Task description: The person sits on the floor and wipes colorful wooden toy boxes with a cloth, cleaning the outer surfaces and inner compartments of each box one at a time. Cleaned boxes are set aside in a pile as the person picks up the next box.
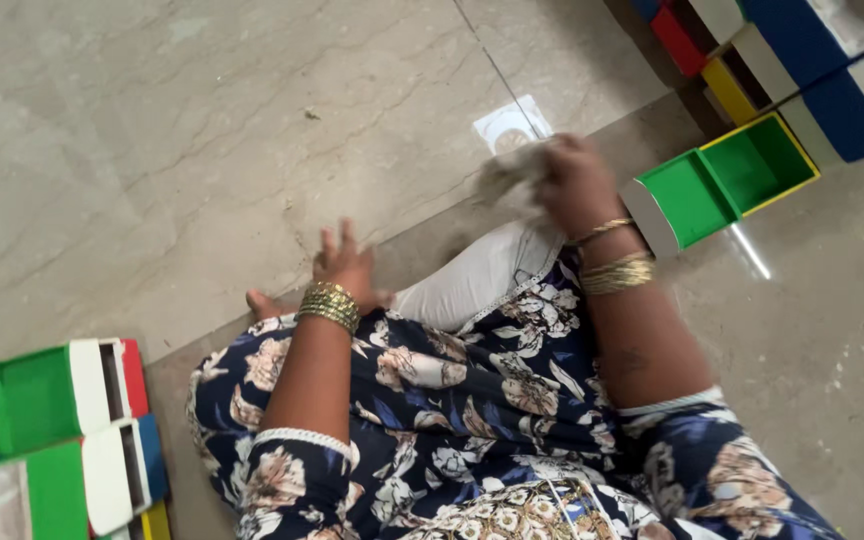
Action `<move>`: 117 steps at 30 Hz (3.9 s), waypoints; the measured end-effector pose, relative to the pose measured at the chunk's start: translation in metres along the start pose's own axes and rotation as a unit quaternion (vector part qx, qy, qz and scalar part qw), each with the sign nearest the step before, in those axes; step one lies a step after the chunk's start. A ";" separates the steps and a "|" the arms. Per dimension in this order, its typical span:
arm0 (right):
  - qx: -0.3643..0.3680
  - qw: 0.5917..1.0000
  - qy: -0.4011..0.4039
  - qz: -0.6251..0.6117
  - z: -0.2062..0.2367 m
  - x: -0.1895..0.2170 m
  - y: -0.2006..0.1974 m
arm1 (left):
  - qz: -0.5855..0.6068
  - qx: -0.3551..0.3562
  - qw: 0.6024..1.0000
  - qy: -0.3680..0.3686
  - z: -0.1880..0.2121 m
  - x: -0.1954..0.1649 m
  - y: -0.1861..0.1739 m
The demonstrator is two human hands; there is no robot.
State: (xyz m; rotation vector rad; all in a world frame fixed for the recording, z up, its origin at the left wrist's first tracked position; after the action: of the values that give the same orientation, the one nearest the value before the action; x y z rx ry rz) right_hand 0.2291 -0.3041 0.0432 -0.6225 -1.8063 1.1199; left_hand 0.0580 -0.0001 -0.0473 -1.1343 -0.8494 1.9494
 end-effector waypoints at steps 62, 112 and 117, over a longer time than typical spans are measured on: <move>0.171 0.898 -0.403 0.048 -0.003 0.136 0.081 | 0.147 -0.014 0.989 -0.012 0.005 0.001 -0.020; 0.054 0.712 0.002 -0.700 -0.027 0.082 0.038 | 0.446 -0.338 0.812 0.163 0.005 -0.030 -0.010; 0.120 0.874 -0.417 -0.220 -0.006 0.138 0.014 | 0.657 -0.239 0.696 0.160 0.001 -0.010 -0.006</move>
State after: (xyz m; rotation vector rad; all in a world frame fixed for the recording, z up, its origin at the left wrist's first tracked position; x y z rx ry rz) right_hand 0.1680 -0.1886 0.0907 0.5079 -2.2865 1.3569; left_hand 0.0620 -0.0050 -0.0374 -2.8671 -0.2507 2.4052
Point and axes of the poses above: each hand's wrist, its own z-axis away from the middle knuckle, its own y-axis out of the palm, x = y × z, the point moved 1 cm from there along -z, towards the middle knuckle, and after that the axes turned 12 degrees about z, right-handed, at the moved point
